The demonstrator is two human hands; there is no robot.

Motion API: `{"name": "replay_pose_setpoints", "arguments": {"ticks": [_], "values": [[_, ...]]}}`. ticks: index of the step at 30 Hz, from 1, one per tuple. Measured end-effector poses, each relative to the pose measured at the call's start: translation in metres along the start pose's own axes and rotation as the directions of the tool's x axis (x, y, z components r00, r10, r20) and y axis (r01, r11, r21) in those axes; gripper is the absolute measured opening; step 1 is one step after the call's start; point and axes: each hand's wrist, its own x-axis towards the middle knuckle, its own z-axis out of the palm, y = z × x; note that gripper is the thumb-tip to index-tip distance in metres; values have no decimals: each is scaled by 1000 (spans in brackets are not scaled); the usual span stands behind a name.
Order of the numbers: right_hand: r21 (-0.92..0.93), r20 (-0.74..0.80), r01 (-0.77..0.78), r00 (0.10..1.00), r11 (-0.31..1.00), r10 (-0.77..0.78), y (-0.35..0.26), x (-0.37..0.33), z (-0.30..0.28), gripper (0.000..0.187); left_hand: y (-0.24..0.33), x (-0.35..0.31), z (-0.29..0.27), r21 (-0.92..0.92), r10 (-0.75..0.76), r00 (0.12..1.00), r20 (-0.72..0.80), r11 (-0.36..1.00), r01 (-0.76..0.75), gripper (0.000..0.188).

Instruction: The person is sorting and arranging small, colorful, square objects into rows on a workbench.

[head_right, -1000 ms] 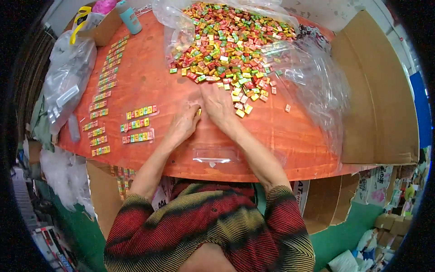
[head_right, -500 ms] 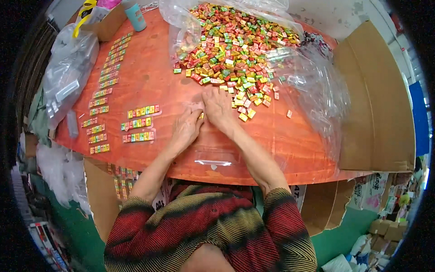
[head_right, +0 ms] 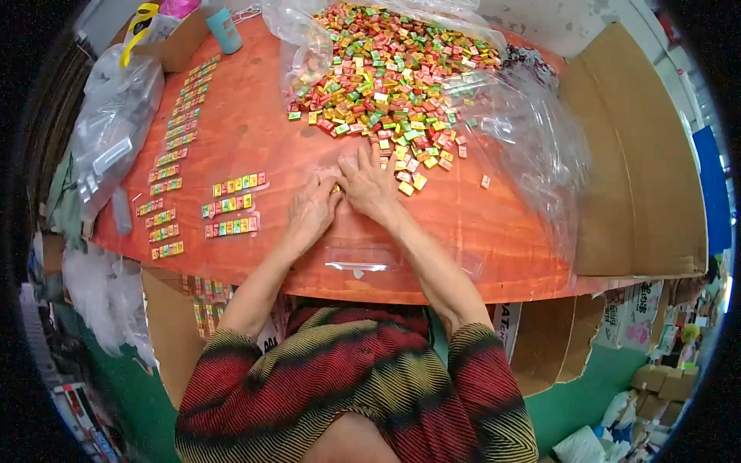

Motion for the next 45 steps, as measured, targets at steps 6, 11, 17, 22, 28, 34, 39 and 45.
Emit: {"name": "replay_pose_setpoints", "arguments": {"ticks": [6,11,17,22,28,34,39,45], "values": [[375,114,-117,990,920,79,23,7,-16,34,2,2,0,-32,9,1000,13,999,-8,20],[465,-183,30,981,885,62,25,8,-27,19,0,-1,-1,-45,-6,1000,13,999,7,21],[903,412,-428,886,35,212,24,-4,-44,12,0,-3,-2,-44,-2,1000,11,999,3,22],[787,517,-439,853,-433,76,29,-17,-46,15,0,-3,-4,-37,-5,1000,13,999,6,23],[869,472,-404,848,-284,240,26,-31,-43,21,0,-1,-1,-37,-3,1000,24,999,4,24],[974,166,-224,803,32,572,57,-63,-74,37,-2,-1,0,-51,21,1000,2,998,-21,21],[394,-307,-414,782,821,542,136,-143,-107,14,0,1,-6,-42,77,995,56,996,-74,29],[27,-491,-351,811,936,318,89,-143,-116,36,2,-3,-8,-150,209,978,28,968,-202,34]]}}
